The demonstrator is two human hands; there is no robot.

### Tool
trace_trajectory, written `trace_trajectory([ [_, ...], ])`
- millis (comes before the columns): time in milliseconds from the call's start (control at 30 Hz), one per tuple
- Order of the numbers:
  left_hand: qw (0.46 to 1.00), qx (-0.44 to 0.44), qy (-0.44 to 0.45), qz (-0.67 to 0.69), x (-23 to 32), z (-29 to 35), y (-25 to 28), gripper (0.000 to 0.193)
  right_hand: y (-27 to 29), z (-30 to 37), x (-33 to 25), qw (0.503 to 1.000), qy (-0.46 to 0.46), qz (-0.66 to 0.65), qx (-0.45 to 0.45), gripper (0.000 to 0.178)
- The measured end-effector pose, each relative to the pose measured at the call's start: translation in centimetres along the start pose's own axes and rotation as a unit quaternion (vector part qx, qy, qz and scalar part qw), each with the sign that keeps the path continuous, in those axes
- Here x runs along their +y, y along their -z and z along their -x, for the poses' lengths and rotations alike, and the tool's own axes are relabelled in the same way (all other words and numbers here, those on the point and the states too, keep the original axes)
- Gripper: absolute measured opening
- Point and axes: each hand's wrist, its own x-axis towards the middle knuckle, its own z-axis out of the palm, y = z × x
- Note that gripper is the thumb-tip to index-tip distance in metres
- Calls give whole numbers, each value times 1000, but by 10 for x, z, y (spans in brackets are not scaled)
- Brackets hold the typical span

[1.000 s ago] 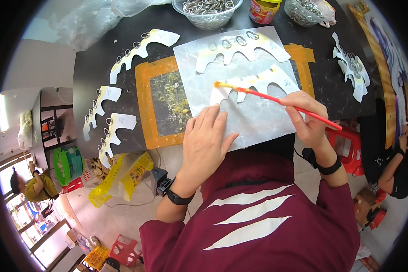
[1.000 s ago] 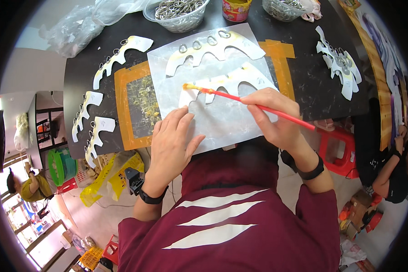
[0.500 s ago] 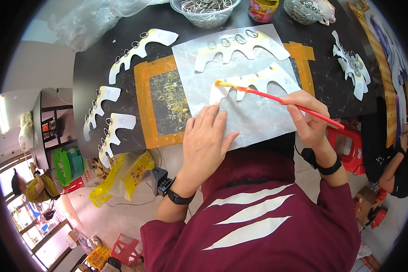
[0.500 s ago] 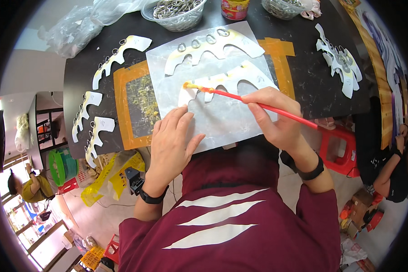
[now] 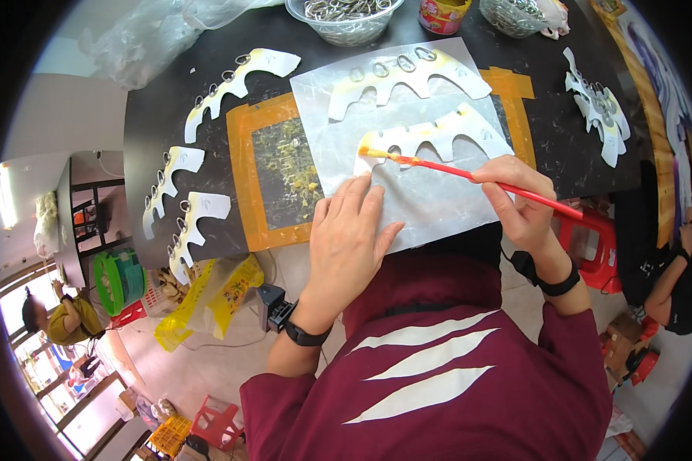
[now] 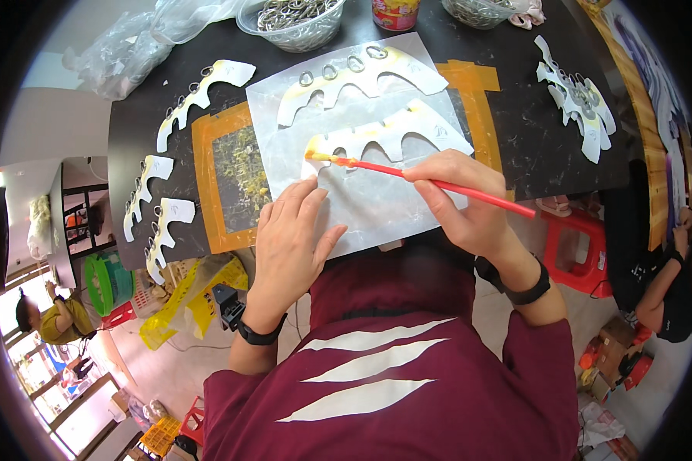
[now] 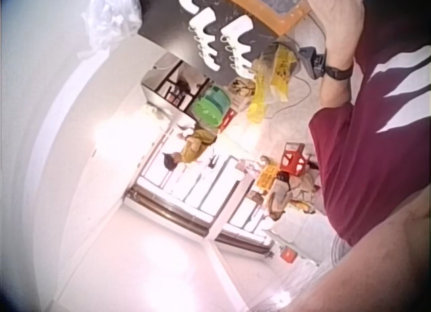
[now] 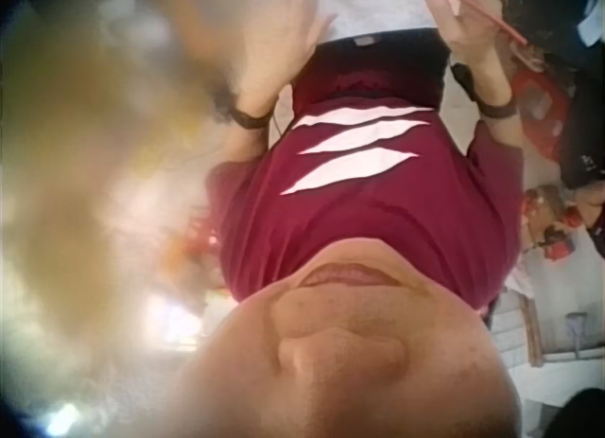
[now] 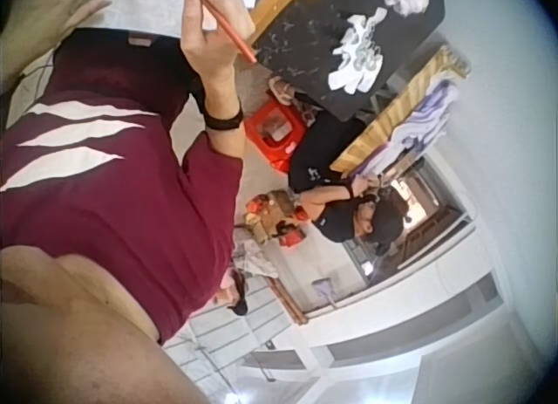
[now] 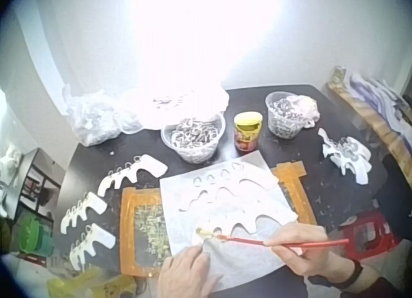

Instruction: Applying glue to shoe upper patterns using a brush and attaching eyelets.

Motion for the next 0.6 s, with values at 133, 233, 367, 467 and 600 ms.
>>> trace_trajectory([
  [133,1000,1,1,-3,2,0,2,47,5,1,2,1000,1,-5,12,16],
  [233,1000,0,2,-9,0,0,-1,47,2,1,0,1000,0,-4,1,16],
  [367,1000,0,4,-4,2,0,1,47,12,8,4,1000,-11,2,21,16],
  [467,1000,-1,3,-3,2,-1,2,47,17,11,6,998,-32,-5,48,15],
  [600,1000,-3,3,-5,1,-1,0,46,2,5,4,1000,2,-3,10,14],
])
